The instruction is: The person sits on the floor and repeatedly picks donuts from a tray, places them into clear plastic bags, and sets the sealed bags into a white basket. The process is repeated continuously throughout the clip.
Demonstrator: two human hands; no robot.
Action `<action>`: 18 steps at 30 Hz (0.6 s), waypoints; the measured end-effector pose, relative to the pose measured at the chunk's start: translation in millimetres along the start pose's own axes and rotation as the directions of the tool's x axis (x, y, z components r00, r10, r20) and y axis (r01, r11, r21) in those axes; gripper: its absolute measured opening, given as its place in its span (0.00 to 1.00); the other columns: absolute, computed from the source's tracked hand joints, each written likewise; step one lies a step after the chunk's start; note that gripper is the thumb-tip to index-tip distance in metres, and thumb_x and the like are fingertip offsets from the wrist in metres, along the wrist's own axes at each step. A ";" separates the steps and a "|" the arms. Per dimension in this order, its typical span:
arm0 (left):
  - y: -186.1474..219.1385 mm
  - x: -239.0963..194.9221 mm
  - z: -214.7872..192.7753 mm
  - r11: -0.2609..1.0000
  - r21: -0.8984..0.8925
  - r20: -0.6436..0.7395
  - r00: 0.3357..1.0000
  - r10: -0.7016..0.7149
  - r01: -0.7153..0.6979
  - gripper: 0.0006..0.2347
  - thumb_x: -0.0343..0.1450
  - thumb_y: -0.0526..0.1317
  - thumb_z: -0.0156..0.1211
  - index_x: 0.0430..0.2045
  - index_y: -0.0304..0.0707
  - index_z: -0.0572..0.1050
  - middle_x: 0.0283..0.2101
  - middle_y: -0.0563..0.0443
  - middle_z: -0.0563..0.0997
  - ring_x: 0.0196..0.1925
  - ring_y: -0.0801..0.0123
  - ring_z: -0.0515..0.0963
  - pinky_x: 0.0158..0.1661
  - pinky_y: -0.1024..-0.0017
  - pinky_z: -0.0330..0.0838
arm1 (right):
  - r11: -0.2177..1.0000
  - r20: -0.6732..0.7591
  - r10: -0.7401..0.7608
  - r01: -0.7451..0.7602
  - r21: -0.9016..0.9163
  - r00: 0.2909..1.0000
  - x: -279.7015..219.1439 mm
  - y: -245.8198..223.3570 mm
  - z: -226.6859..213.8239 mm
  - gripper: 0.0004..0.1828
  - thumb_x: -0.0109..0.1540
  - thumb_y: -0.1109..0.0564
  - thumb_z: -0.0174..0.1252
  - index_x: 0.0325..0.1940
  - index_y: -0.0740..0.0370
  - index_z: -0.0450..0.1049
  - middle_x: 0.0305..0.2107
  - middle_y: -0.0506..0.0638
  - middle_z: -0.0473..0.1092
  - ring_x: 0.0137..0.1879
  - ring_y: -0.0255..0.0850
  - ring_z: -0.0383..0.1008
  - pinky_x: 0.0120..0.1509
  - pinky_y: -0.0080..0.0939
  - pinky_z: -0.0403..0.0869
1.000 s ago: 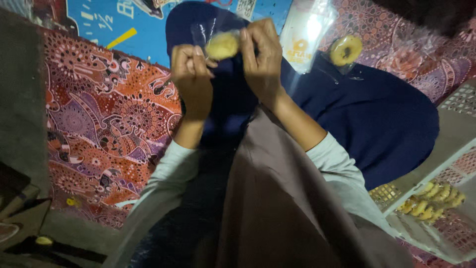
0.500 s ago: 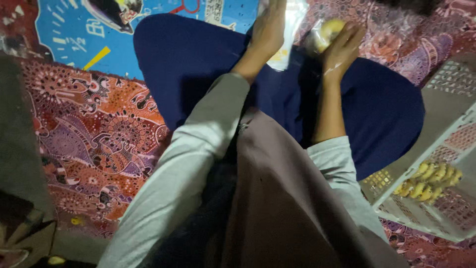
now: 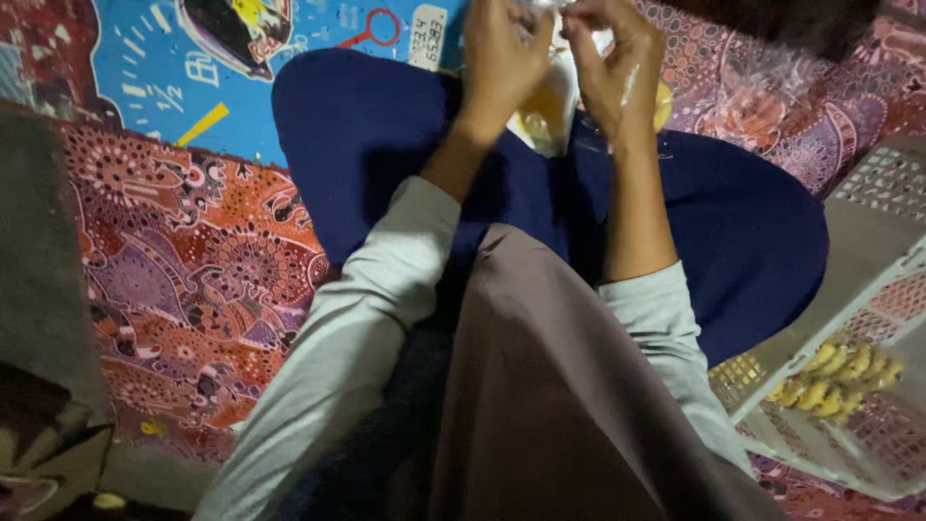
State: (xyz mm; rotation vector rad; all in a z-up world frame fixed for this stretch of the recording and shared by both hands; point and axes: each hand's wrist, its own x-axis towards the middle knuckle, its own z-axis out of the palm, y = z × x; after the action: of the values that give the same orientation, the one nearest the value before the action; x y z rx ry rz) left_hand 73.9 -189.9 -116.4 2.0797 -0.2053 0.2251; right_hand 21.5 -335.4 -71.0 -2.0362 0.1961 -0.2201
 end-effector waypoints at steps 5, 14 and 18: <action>16.3 33.7 -31.0 0.987 -0.091 -0.090 0.986 -0.142 0.134 0.08 0.71 0.35 0.69 0.27 0.30 0.74 0.27 0.47 0.81 0.27 0.65 0.84 0.33 0.68 0.77 | 0.931 -0.205 -0.324 0.272 -0.245 0.923 -11.5 -109.3 -9.8 0.19 0.64 0.64 0.65 0.57 0.71 0.72 0.51 0.65 0.72 0.59 0.60 0.73 0.70 0.51 0.69; 58.2 31.9 -93.7 0.721 -0.673 -0.155 0.984 0.085 -0.168 0.07 0.72 0.29 0.62 0.42 0.36 0.75 0.44 0.45 0.81 0.47 0.58 0.82 0.50 0.62 0.76 | 0.924 0.066 -0.347 0.353 -0.146 0.935 21.6 -104.1 21.8 0.26 0.69 0.60 0.66 0.70 0.66 0.69 0.66 0.60 0.68 0.73 0.56 0.69 0.84 0.62 0.50; -13.7 80.0 -96.5 -0.034 -0.989 0.148 0.909 -0.389 0.146 0.09 0.73 0.30 0.60 0.47 0.36 0.75 0.44 0.44 0.81 0.47 0.54 0.81 0.49 0.55 0.75 | 0.851 0.230 -0.508 0.524 -0.011 0.830 59.6 -142.9 46.2 0.13 0.62 0.62 0.67 0.50 0.66 0.80 0.49 0.67 0.74 0.56 0.60 0.76 0.66 0.58 0.66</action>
State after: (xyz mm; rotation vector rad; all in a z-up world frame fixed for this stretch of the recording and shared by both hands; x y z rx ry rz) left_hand 147.3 -103.6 -61.2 0.5192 0.1775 -0.0316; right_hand 96.7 -244.6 39.6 -2.1336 -0.5061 -0.3236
